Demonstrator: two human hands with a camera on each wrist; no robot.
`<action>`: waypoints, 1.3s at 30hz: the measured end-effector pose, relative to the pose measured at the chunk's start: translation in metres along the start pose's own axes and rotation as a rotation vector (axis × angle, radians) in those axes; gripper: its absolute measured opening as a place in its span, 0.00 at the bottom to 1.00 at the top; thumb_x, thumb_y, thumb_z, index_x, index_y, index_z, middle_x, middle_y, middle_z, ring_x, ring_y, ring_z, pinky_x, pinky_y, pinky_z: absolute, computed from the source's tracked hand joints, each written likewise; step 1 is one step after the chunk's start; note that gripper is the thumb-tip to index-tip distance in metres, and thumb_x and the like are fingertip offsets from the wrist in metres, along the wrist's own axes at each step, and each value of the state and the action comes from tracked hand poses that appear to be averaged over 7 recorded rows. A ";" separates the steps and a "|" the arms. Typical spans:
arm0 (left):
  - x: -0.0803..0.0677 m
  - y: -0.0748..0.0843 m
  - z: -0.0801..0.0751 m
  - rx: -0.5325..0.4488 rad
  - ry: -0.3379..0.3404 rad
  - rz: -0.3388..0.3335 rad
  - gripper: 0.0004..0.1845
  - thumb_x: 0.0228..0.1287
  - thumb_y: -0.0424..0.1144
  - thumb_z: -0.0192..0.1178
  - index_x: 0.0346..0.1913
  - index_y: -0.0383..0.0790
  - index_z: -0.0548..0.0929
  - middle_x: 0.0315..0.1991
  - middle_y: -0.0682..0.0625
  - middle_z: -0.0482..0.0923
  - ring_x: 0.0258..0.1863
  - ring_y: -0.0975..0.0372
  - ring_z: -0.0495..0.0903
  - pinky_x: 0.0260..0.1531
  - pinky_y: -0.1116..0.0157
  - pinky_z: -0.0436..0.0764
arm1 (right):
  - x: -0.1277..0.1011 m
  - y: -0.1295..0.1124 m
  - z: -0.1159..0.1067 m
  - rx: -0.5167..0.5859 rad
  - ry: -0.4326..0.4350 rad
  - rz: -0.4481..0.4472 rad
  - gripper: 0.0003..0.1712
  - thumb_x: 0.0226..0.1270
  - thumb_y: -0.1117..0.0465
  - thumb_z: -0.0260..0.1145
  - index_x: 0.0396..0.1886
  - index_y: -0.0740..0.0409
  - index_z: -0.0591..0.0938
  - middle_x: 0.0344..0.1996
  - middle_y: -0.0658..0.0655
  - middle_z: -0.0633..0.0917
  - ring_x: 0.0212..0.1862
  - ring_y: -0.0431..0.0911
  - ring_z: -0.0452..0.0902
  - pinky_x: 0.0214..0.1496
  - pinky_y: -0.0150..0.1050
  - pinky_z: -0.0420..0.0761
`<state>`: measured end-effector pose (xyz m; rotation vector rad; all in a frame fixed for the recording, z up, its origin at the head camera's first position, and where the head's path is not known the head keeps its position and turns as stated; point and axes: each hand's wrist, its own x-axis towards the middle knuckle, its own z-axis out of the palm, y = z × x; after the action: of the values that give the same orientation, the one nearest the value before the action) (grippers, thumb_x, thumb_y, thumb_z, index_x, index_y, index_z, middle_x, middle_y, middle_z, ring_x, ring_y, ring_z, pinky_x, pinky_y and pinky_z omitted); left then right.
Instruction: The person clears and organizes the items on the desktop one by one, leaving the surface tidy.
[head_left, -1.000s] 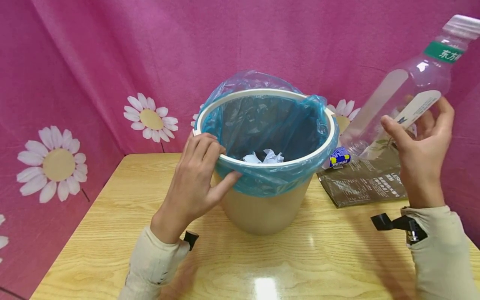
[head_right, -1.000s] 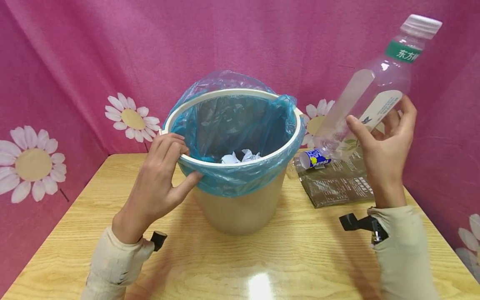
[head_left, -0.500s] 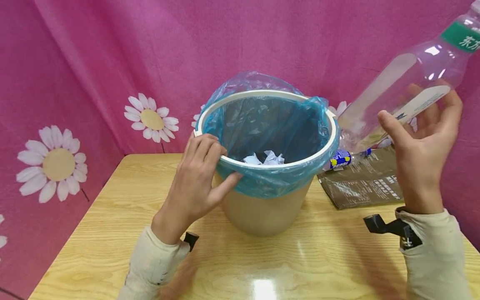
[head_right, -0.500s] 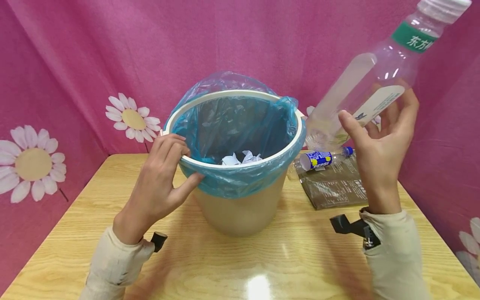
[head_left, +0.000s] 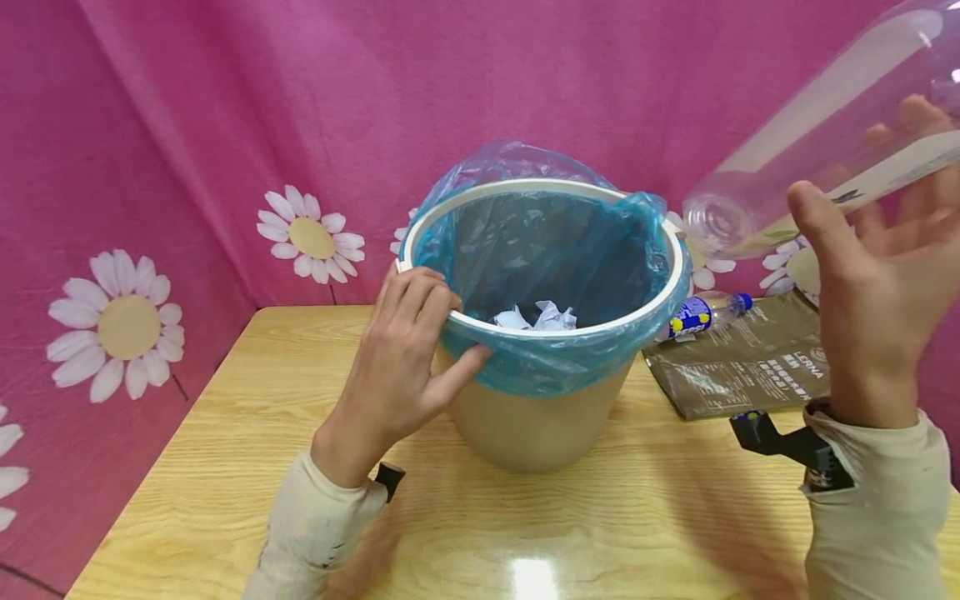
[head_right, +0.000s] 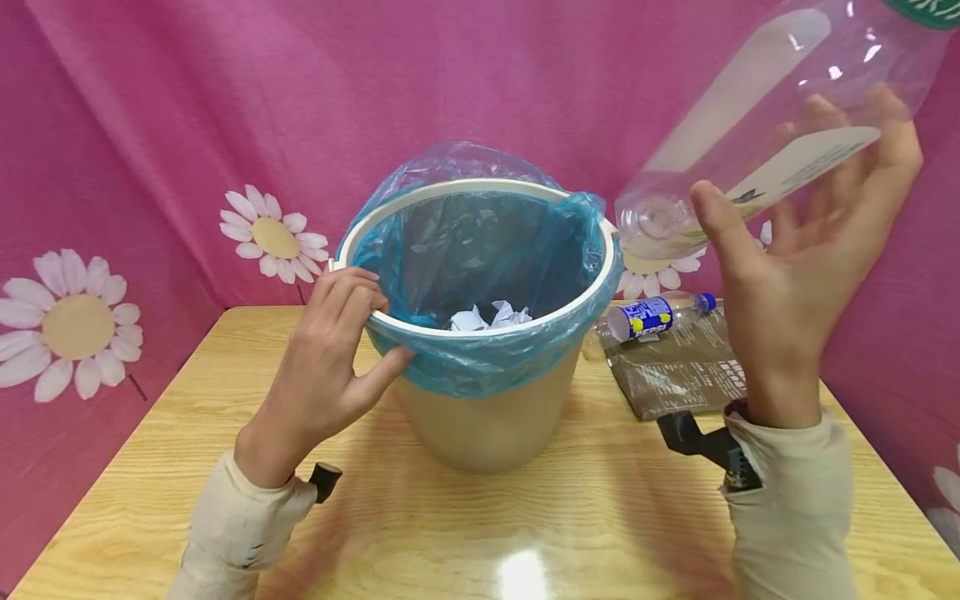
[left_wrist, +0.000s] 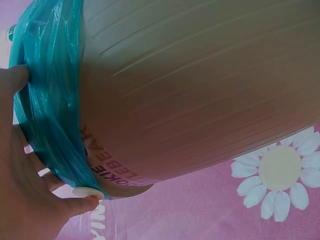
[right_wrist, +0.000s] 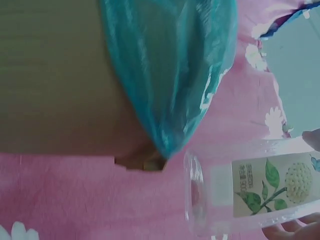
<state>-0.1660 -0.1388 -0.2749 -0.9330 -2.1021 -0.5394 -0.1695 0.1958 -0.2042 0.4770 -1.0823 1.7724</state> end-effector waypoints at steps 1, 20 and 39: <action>0.000 0.000 0.000 0.000 -0.001 -0.002 0.18 0.61 0.48 0.62 0.42 0.35 0.73 0.42 0.44 0.72 0.53 0.50 0.69 0.65 0.52 0.63 | 0.000 -0.001 0.001 0.019 -0.002 0.008 0.44 0.39 0.84 0.75 0.61 0.69 0.71 0.59 0.68 0.75 0.61 0.56 0.69 0.64 0.45 0.75; -0.001 -0.001 0.001 0.005 -0.004 -0.014 0.18 0.61 0.48 0.63 0.42 0.35 0.73 0.43 0.44 0.72 0.54 0.50 0.69 0.63 0.52 0.64 | -0.023 0.009 0.035 -0.087 -0.324 0.157 0.53 0.45 0.82 0.72 0.71 0.57 0.61 0.60 0.66 0.74 0.64 0.58 0.68 0.62 0.42 0.75; 0.001 -0.001 0.002 0.002 0.012 0.010 0.19 0.61 0.48 0.63 0.41 0.35 0.73 0.41 0.44 0.72 0.53 0.50 0.69 0.65 0.51 0.62 | -0.032 0.027 0.006 -0.413 -0.392 0.211 0.43 0.57 0.72 0.70 0.72 0.53 0.65 0.59 0.57 0.76 0.61 0.51 0.71 0.64 0.38 0.73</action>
<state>-0.1681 -0.1377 -0.2757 -0.9362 -2.0857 -0.5362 -0.1797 0.1698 -0.2359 0.4760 -1.7845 1.6044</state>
